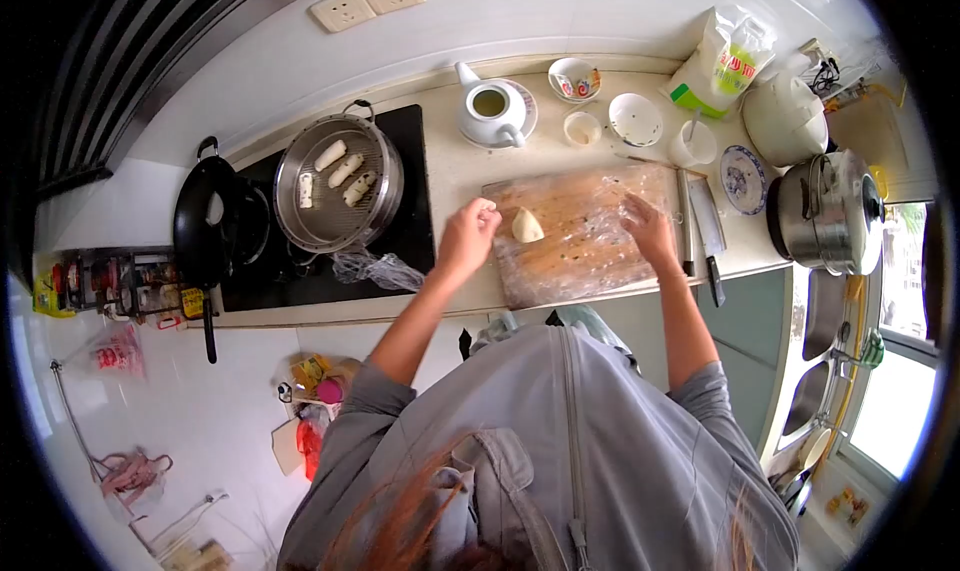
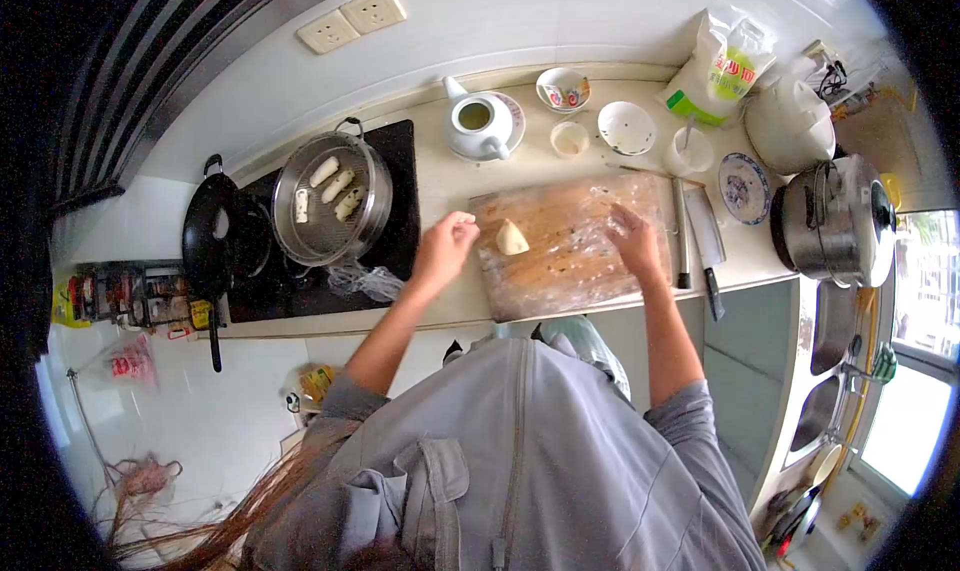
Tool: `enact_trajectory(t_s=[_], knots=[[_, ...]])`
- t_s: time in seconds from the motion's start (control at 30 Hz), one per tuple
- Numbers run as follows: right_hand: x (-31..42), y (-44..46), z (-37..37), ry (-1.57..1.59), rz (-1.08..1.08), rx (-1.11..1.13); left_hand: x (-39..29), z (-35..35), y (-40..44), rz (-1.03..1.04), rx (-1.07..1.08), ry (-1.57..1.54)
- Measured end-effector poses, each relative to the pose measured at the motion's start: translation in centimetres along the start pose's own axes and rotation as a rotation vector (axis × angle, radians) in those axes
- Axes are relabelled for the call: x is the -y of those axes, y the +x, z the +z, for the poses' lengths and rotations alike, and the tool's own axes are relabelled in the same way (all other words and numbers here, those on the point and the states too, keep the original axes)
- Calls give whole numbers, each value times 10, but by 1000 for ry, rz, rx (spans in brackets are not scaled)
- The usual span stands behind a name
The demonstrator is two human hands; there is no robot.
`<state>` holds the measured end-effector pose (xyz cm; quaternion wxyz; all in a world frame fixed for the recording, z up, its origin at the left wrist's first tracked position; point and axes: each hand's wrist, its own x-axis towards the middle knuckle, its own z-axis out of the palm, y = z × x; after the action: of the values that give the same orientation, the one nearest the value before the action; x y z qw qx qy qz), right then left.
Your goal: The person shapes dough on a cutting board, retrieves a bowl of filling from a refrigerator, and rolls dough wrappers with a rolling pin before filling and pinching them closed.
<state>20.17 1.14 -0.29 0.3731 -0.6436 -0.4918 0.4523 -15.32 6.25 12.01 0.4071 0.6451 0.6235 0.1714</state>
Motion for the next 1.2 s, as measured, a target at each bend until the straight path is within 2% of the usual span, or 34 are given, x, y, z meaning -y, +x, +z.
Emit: enact_trajectory(t_s=[0.07, 0.1, 0.2, 0.27, 0.37, 0.47, 0.57, 0.67, 0.7, 0.8, 0.83, 0.93, 1.03, 1.2], knots=[[18, -1, -19, -176, 159, 12, 5, 53, 0, -4, -79, 348], [22, -5, -32, -266, 242, 18, 7, 71, 6, -87, 27, 321], [-18, -22, -68, -389, -81, -324, 0, 102, 13, -115, 86, 519], [-15, -37, -101, -479, -4, -431, 14, 122, 12, -103, -88, 563], [-47, -54, -135, -507, 179, -474, 23, 128, 11, 12, -179, 548], [-56, -59, -147, -657, 260, -570, -15, 125, 0, 48, -269, 339], [-66, -64, -150, -617, 499, -500, -33, 130, -14, 78, -332, 254], [-81, -75, -149, -685, 533, -347, -30, 138, -23, 113, -385, 173], [-83, -77, -151, -702, 544, -322, -20, 140, -25, 57, -333, 229], [-100, -76, -157, -767, 460, -211, -8, 144, -27, 93, -221, 335], [-101, -76, -160, -759, 381, -204, -8, 144, -31, 21, -149, 327], [-100, -69, -167, -686, 474, -246, 4, 147, -34, -92, -178, 263], [-86, -74, -176, -634, 475, -313, 0, 148, -34, -186, -255, 285], [-57, -99, -179, -523, 335, -308, -5, 157, -25, -257, -268, 348]])
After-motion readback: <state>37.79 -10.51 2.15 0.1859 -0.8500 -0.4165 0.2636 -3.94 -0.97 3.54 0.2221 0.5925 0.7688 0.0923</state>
